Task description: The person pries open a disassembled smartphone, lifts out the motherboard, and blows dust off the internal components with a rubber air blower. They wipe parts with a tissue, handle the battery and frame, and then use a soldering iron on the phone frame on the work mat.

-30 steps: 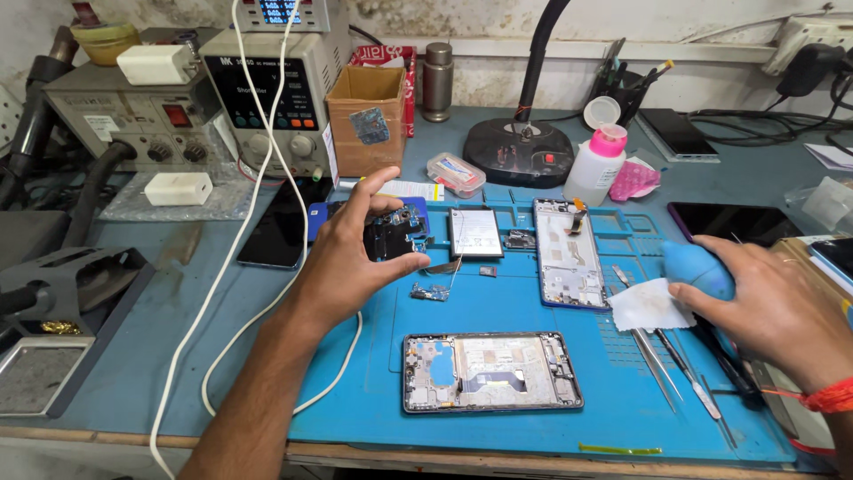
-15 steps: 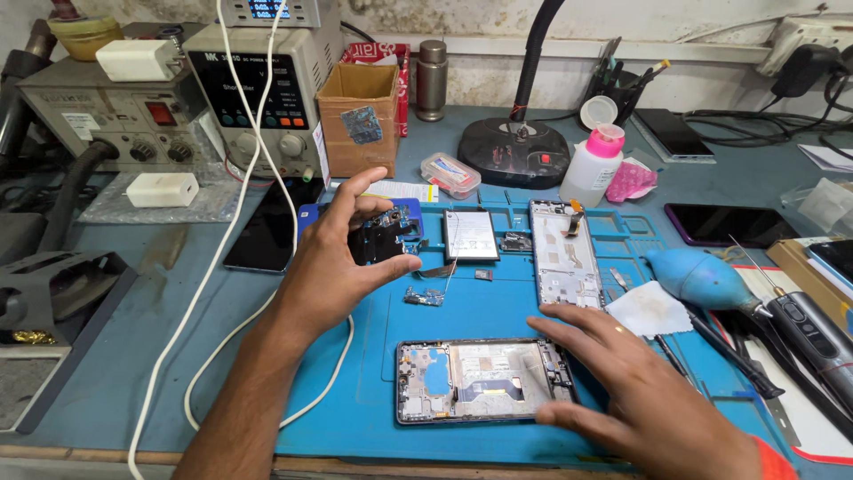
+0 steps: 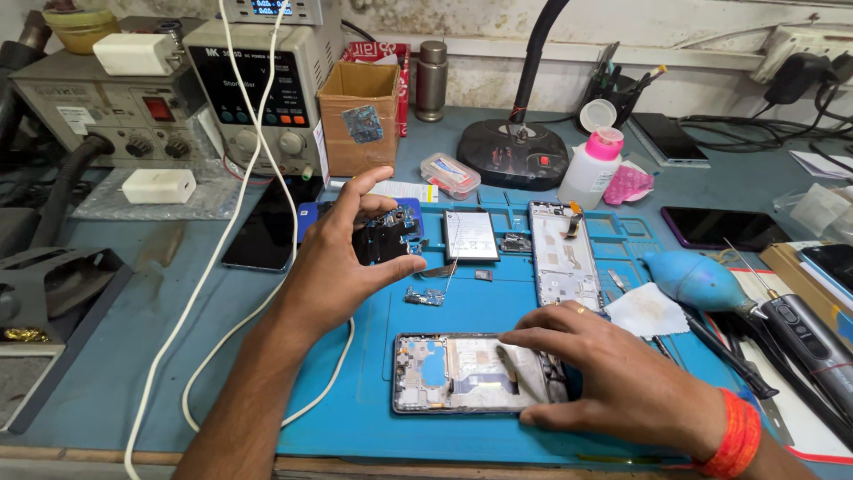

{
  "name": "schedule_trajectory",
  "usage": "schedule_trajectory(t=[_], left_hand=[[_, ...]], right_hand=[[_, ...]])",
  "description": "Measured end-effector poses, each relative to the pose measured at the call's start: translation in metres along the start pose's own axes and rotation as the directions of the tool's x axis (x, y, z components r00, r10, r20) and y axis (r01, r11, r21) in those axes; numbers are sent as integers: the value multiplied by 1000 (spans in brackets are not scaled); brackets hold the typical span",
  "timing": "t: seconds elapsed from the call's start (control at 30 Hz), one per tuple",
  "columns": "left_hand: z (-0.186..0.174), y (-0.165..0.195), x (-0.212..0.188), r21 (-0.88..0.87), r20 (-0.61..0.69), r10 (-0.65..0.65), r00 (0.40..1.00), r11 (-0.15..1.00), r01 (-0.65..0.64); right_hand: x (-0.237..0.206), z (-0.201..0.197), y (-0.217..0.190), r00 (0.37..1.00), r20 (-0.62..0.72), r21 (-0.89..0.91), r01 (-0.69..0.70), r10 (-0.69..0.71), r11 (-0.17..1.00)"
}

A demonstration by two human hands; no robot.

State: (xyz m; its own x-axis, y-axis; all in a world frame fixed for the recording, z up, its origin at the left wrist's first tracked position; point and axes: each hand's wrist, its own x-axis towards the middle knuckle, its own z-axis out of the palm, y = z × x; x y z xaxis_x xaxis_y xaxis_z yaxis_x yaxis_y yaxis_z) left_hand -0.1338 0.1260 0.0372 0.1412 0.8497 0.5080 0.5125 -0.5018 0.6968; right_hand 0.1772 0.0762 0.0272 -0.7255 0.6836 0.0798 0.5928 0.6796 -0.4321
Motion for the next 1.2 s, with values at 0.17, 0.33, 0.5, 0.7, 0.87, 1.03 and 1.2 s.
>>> schedule_trajectory(t=[0.17, 0.33, 0.5, 0.7, 0.87, 1.03, 1.2], left_hand=[[0, 0, -1, -40, -9, 31, 999, 999, -31], [-2, -1, -1, -58, -18, 38, 999, 998, -39], [-8, 5, -2, -59, -133, 131, 982, 988, -140], [-28, 12, -8, -155, -216, 197, 956, 960, -232], [-25, 6, -4, -169, -230, 162, 960, 964, -203], [-18, -8, -3, -149, -213, 125, 969, 976, -158], [-14, -14, -6, -135, -191, 102, 976, 982, -129]], right_hand=[[-4, 15, -18, 995, -61, 49, -82, 85, 995], [2, 38, -33, 988, -129, 13, -79, 80, 997], [12, 52, -48, 980, -183, 21, -71, 74, 997], [33, 59, -66, 980, -185, 3, -68, 68, 998], [41, 64, -67, 987, -151, -1, -60, 59, 998], [21, 25, -29, 971, -238, -6, 29, -29, 1000], [34, -60, 50, 983, -165, -533, -16, -85, 846]])
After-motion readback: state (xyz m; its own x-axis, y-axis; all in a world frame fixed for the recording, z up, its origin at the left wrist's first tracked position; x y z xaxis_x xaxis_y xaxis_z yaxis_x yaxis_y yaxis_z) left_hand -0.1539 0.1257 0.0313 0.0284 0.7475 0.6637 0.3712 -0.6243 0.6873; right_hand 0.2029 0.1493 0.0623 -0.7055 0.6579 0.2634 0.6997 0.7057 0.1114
